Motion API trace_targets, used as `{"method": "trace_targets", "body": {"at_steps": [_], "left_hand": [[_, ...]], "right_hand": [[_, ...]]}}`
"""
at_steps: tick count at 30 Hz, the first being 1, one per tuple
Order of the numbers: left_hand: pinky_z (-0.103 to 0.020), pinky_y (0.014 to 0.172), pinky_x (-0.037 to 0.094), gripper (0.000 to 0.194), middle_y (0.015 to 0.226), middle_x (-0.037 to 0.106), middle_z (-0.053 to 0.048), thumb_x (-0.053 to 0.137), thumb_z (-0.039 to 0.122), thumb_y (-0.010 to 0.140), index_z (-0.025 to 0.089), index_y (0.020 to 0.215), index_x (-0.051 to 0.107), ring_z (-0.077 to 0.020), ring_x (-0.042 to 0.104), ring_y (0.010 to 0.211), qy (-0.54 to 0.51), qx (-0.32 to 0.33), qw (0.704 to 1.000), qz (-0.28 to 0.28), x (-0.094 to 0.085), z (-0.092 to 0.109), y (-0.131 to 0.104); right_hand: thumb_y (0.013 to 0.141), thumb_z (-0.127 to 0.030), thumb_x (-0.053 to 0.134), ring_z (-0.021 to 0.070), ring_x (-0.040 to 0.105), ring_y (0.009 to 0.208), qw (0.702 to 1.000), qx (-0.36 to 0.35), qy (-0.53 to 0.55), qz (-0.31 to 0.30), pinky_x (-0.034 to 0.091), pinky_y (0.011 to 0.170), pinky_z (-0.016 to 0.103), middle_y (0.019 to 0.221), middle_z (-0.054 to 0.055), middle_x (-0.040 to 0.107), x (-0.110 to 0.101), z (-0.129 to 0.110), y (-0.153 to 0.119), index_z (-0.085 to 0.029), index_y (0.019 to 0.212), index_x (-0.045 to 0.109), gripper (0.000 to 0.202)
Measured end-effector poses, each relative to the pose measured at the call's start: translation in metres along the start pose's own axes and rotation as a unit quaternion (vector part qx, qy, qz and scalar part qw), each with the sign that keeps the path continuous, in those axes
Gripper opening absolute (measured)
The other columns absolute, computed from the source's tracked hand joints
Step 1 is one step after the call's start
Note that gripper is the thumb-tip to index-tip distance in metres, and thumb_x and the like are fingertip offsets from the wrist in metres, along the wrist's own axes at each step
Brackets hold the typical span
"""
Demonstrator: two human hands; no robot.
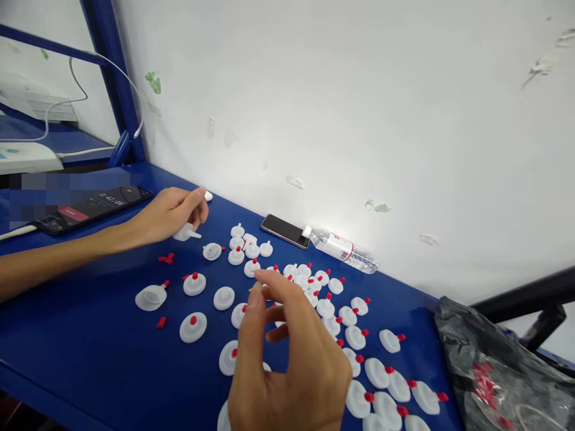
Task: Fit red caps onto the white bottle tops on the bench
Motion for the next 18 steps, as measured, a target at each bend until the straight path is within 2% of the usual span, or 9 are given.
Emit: {"method": "trace_targets", "body": {"at_steps": [4,8,11,15,18], "left_hand": [[-0.027,0.058,0.048,0.057,0.056,0.066,-0.004,0.033,0.047,0.107,0.015,0.069,0.062,-0.0156,0.06,0.054,-0.207,-0.029,0.978,-0.015,0.006,0.025,-0.011],[-0.025,0.045,0.04,0.055,0.054,0.061,-0.003,0.034,0.047,0.106,0.016,0.069,0.061,-0.013,0.052,0.046,-0.334,-0.072,0.937,-0.069,0.02,0.056,-0.032],[-0.023,0.042,0.037,0.053,0.055,0.058,-0.002,0.038,0.049,0.104,0.017,0.069,0.062,-0.0119,0.049,0.046,-0.37,-0.07,0.92,-0.109,0.025,0.076,-0.049],[-0.023,0.04,0.037,0.05,0.059,0.056,0.0,0.038,0.053,0.103,0.019,0.075,0.062,-0.0113,0.048,0.044,-0.372,-0.064,0.921,-0.095,0.025,0.094,-0.067],[-0.023,0.039,0.038,0.049,0.068,0.057,-0.001,0.034,0.055,0.103,0.021,0.084,0.063,-0.0123,0.052,0.049,-0.357,-0.061,0.929,-0.074,0.022,0.096,-0.076]], "right_hand": [[0.095,-0.033,0.064,0.0186,0.077,0.071,0.998,0.004,0.042,-0.042,0.059,0.052,0.025,0.087,-0.001,0.08,0.017,-0.002,-0.008,-0.03,0.114,0.072,0.021],[0.094,-0.037,0.066,0.0236,0.078,0.087,0.992,0.004,0.089,-0.093,0.061,0.057,0.031,0.103,-0.001,0.08,0.035,-0.013,-0.016,-0.034,0.123,0.07,0.029],[0.096,-0.037,0.064,0.0204,0.076,0.086,0.987,-0.003,0.132,-0.087,0.059,0.058,0.029,0.103,-0.005,0.078,0.045,-0.022,-0.02,-0.039,0.124,0.067,0.028],[0.1,-0.037,0.06,0.0173,0.075,0.077,0.988,-0.005,0.141,-0.062,0.058,0.058,0.028,0.104,-0.006,0.077,0.051,-0.026,-0.022,-0.04,0.126,0.064,0.026],[0.1,-0.039,0.062,0.0149,0.073,0.066,0.991,-0.033,0.125,-0.038,0.056,0.055,0.026,0.1,-0.008,0.078,0.049,-0.025,-0.022,-0.039,0.12,0.066,0.021]]}}
Point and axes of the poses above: each hand's wrist, its own y-axis towards the middle knuckle, its own x-axis out of the palm, z = x × y, the point moved 2 cm from there along y, towards the middle knuckle
